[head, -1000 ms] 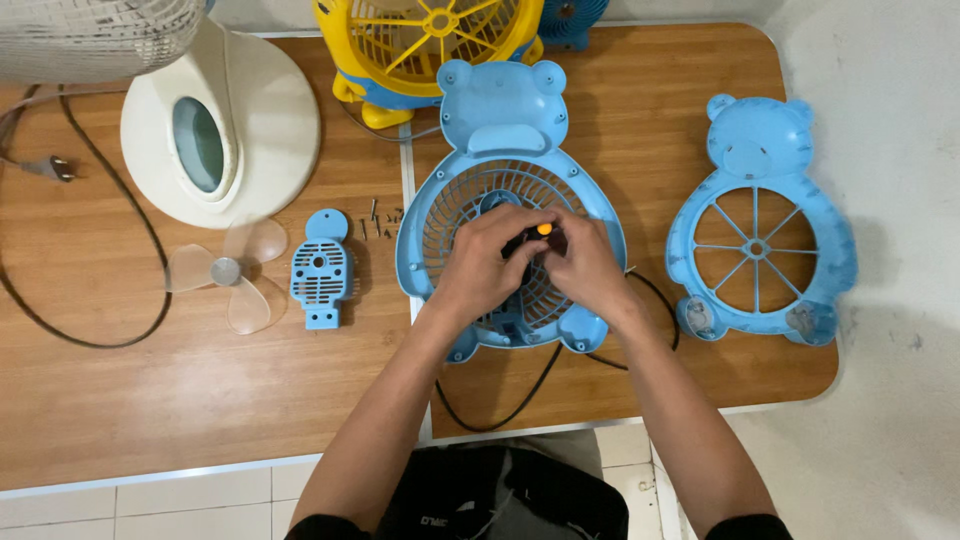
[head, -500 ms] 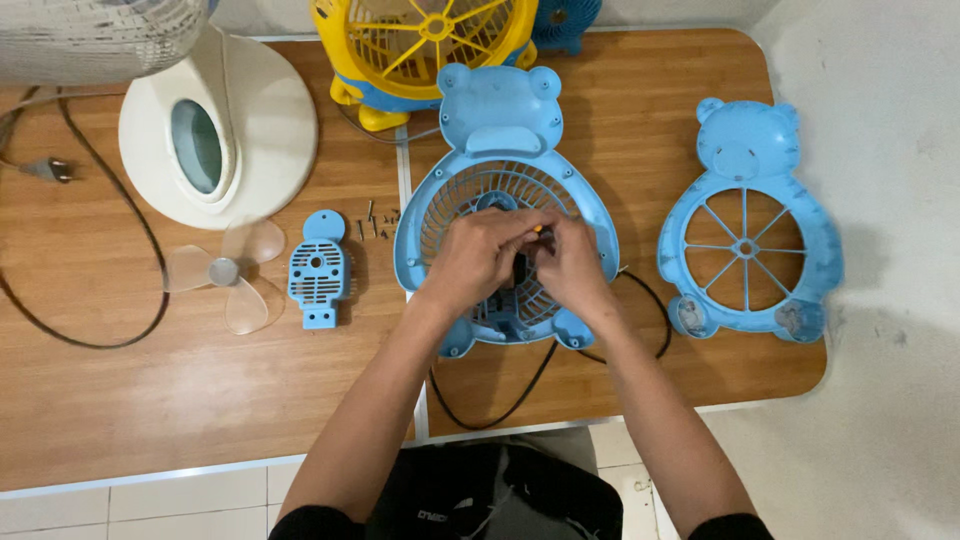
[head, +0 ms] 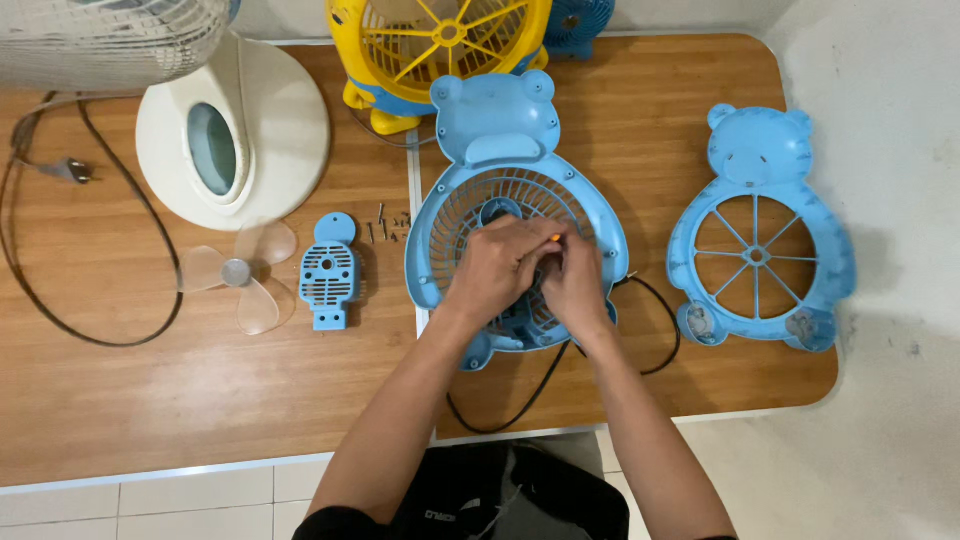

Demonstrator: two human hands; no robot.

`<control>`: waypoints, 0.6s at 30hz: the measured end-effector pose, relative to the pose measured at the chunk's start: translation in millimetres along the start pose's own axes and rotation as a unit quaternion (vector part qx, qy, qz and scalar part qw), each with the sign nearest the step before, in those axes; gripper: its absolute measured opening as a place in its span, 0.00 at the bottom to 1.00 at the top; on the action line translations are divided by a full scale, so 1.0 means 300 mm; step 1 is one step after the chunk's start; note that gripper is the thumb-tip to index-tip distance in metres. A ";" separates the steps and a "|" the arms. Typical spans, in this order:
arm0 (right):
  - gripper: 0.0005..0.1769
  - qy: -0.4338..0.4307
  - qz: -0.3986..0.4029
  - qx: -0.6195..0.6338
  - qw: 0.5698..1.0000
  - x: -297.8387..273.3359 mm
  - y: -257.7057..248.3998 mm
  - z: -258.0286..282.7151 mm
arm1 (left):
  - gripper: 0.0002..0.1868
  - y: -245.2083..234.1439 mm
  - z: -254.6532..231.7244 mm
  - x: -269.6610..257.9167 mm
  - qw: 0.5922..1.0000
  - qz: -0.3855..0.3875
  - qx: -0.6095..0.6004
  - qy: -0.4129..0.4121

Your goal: The person uses a screwdriver to remove and reinsert screws on the central hub of a blue bear-shaped fan. They repeatedly loosen and tighten the same screw while handling the fan's internal components on a wooden table.

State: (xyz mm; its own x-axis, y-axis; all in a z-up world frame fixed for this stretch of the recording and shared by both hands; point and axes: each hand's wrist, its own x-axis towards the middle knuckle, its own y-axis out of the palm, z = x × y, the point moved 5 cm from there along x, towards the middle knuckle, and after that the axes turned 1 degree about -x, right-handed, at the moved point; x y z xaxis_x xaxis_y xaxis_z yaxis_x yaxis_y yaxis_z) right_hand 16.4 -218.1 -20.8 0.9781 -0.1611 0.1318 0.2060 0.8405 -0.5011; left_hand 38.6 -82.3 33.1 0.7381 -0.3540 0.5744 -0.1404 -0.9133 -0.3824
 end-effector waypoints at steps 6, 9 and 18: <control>0.12 -0.054 -0.019 -0.034 0.998 -0.018 0.007 0.004 | 0.13 0.019 0.007 -0.025 1.000 -0.022 0.009 0.016; 0.12 -0.032 -0.025 -0.032 0.999 -0.020 0.013 0.004 | 0.13 0.019 0.010 -0.027 0.999 -0.025 0.024 0.016; 0.13 -0.055 -0.037 -0.032 0.997 -0.026 0.018 0.004 | 0.12 0.021 0.017 -0.040 0.997 -0.059 0.035 0.030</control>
State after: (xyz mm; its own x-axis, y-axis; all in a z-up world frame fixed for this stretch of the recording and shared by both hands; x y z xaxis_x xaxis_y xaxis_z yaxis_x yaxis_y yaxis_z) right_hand 9.8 -211.8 -23.5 0.9517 -0.1602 0.2619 0.2821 0.7929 -0.5401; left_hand 32.3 -82.9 20.2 0.7054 -0.2588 0.6598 -0.0078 -0.9337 -0.3579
